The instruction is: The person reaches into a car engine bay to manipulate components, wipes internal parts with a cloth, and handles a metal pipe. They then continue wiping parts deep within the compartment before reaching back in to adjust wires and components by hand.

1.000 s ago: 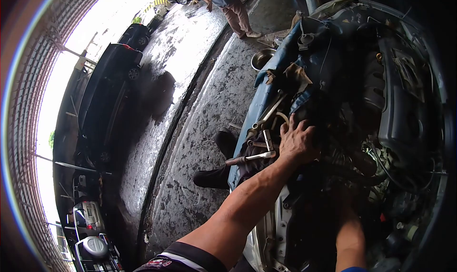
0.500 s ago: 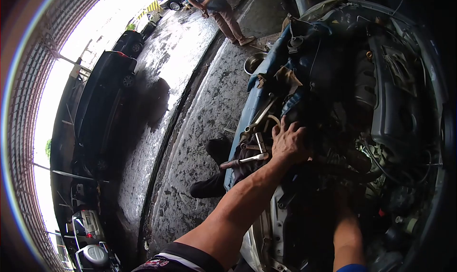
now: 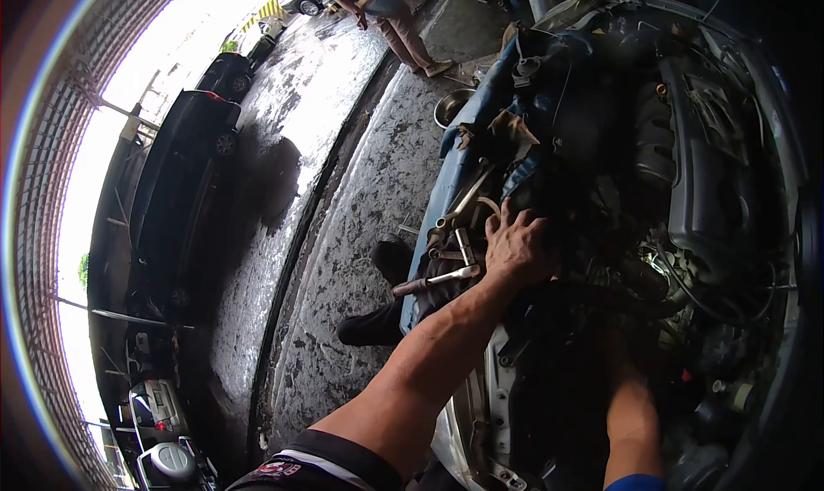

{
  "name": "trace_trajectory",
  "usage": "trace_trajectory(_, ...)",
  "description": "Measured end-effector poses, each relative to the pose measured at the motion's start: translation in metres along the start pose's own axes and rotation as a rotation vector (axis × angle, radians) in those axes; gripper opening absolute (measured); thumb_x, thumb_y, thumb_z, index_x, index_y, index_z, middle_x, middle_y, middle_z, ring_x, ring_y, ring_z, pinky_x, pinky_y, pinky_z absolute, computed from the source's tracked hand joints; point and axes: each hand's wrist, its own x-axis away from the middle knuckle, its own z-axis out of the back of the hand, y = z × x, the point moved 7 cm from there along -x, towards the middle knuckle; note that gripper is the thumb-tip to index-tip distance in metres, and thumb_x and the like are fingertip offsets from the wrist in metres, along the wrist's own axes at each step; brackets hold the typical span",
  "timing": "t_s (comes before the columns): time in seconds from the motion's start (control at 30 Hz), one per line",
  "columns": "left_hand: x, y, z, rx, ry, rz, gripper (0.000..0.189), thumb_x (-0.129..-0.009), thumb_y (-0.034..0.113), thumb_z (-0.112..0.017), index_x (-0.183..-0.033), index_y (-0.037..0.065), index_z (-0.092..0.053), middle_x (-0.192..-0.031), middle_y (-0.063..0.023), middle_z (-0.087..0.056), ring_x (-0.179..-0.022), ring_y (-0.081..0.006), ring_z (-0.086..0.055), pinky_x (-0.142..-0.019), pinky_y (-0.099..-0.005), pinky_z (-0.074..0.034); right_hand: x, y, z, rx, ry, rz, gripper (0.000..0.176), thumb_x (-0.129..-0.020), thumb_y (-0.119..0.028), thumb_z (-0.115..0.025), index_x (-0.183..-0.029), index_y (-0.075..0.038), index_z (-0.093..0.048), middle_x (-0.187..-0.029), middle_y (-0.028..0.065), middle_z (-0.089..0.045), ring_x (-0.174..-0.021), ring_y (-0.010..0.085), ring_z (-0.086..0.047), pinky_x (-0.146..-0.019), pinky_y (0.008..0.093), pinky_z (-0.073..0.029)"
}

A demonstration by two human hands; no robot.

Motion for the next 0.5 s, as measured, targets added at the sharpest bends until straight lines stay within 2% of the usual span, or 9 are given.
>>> trace_trajectory(0.17, 0.0004, -0.0010, 0.0004, 0.002, 0.014, -0.008, 0.045, -0.084, 0.042, -0.067, -0.123, 0.021, -0.068, -0.141, -0.0084, -0.054, -0.149, -0.0408, -0.023, -0.117, -0.0569, -0.017, -0.0010, 0.0017, 0.0003, 0.002, 0.004, -0.001, 0.036, -0.086, -0.026, -0.063, -0.119, -0.010, -0.063, -0.116, 0.0205, -0.068, -0.109, 0.0366, -0.067, -0.091, 0.0500, -0.053)
trace_trajectory(0.23, -0.0009, -0.0014, -0.0002, -0.005, 0.011, -0.015, 0.039, -0.086, 0.044, -0.065, -0.121, 0.027, -0.070, -0.141, -0.0056, -0.056, -0.149, -0.0396, -0.023, -0.117, -0.0557, -0.017, -0.0013, 0.0018, 0.0009, 0.004, 0.002, 0.000, 0.036, -0.086, -0.026, -0.063, -0.119, -0.010, -0.063, -0.116, 0.0205, -0.068, -0.109, 0.0367, -0.067, -0.091, 0.0501, -0.053)
trace_trajectory(0.5, -0.0005, -0.0014, 0.0001, -0.021, 0.031, -0.008, 0.038, -0.086, 0.045, -0.065, -0.120, 0.028, -0.071, -0.139, -0.0061, -0.057, -0.149, -0.0395, -0.023, -0.116, -0.0554, -0.018, -0.0034, 0.0006, 0.0011, 0.006, 0.004, 0.003, 0.037, -0.086, -0.026, -0.064, -0.119, -0.009, -0.063, -0.116, 0.0206, -0.068, -0.109, 0.0369, -0.067, -0.091, 0.0501, -0.053)
